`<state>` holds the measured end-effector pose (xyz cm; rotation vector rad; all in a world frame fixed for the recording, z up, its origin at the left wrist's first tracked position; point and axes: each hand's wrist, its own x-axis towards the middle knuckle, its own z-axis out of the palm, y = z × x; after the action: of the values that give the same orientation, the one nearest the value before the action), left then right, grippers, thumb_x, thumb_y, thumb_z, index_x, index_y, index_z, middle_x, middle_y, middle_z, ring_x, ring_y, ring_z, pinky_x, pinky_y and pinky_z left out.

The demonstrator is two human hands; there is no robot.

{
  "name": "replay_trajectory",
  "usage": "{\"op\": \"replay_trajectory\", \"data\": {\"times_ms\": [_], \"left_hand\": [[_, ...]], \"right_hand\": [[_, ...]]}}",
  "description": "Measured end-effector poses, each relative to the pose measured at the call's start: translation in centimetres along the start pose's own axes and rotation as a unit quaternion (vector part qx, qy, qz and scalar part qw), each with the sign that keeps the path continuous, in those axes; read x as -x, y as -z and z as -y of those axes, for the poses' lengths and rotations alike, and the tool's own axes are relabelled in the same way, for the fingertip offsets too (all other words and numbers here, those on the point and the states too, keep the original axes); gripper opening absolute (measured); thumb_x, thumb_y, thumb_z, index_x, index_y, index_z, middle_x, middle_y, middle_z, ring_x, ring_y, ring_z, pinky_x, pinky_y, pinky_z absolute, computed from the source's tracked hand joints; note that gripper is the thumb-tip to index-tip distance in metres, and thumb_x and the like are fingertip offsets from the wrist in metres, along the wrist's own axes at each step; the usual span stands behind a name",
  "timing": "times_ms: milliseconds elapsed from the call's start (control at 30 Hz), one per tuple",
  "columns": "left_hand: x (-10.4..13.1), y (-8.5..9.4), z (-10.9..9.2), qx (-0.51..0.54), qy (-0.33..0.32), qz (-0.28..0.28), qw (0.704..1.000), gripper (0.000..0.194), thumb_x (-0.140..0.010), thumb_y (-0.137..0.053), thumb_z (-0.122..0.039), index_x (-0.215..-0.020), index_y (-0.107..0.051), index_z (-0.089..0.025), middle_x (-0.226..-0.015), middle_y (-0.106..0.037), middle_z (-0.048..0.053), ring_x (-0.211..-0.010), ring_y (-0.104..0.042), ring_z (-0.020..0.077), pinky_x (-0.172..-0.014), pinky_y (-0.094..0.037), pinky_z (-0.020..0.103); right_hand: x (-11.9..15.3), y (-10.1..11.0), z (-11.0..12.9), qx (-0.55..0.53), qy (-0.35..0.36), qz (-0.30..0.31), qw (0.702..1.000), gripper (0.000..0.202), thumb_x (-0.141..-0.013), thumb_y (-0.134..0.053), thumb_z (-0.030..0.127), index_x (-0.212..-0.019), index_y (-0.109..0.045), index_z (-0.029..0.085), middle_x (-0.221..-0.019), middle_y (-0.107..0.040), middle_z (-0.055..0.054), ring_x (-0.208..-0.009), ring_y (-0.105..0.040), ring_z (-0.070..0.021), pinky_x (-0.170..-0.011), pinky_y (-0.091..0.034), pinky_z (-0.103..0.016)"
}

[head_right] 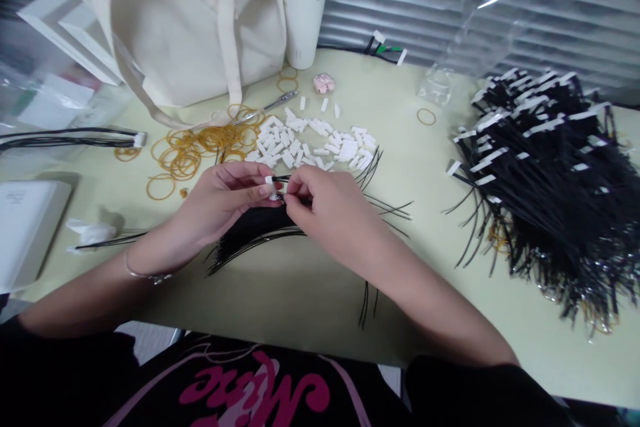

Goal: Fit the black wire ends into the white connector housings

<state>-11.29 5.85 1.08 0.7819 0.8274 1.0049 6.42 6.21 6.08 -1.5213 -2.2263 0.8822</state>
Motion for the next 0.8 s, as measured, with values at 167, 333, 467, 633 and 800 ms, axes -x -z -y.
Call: {"op": "replay_trajectory", "data": {"times_ms": [167, 333, 467, 633, 800], "left_hand": [[-0.01, 0.05, 0.22, -0.008, -0.014, 0.006, 1.0, 0.018, -0.069, -0.074, -0.015, -0.086, -0.069, -0.013, -0.075, -0.069, 0.001, -0.072, -0.064, 0.0108, -0.073, -0.057, 0.024], [-0.05, -0.07, 0.43, -0.029, -0.021, 0.003, 0.999, 0.019, -0.069, -0.074, -0.017, -0.087, -0.068, -0.013, -0.077, -0.069, 0.002, -0.073, -0.065, 0.0118, -0.073, -0.056, 0.025], [0.21, -0.25, 0.26, -0.086, -0.031, -0.02, 0.996, 0.021, -0.068, -0.076, -0.019, -0.087, -0.068, -0.013, -0.076, -0.07, 0.002, -0.069, -0.065, 0.0113, -0.07, -0.053, 0.022], [0.65, -0.41, 0.15, -0.15, -0.058, -0.035, 0.986, 0.019, -0.071, -0.073, -0.022, -0.087, -0.068, -0.015, -0.076, -0.069, 0.001, -0.07, -0.064, 0.0111, -0.069, -0.05, 0.019], [0.73, -0.53, 0.48, -0.104, -0.054, -0.055, 0.992, 0.02, -0.068, -0.075, -0.021, -0.085, -0.068, -0.015, -0.073, -0.068, 0.001, -0.067, -0.064, 0.0119, -0.069, -0.052, 0.023]], "right_hand": [[0.11, -0.07, -0.01, 0.015, -0.002, 0.017, 1.0, 0.008, -0.078, -0.055, 0.027, -0.079, -0.059, 0.021, -0.067, -0.062, 0.008, -0.057, -0.049, -0.0013, -0.055, -0.035, -0.015], [0.23, -0.07, -0.05, 0.062, -0.022, 0.044, 0.997, 0.014, -0.084, -0.047, 0.028, -0.079, -0.057, 0.02, -0.072, -0.061, 0.005, -0.062, -0.047, -0.0044, -0.057, -0.031, -0.019], [0.17, -0.07, -0.17, 0.061, -0.034, 0.062, 0.996, 0.016, -0.085, -0.045, 0.03, -0.08, -0.056, 0.02, -0.074, -0.061, 0.004, -0.064, -0.047, -0.0055, -0.058, -0.03, -0.02], [0.0, -0.28, -0.26, 0.028, -0.038, 0.064, 0.997, 0.018, -0.084, -0.047, 0.032, -0.076, -0.058, 0.019, -0.07, -0.06, 0.004, -0.061, -0.045, -0.0058, -0.056, -0.028, -0.021], [0.03, -1.02, -0.5, -0.046, -0.039, 0.045, 0.997, 0.021, -0.083, -0.048, 0.034, -0.077, -0.058, 0.017, -0.065, -0.059, 0.003, -0.055, -0.043, -0.005, -0.055, -0.028, -0.021]]}}
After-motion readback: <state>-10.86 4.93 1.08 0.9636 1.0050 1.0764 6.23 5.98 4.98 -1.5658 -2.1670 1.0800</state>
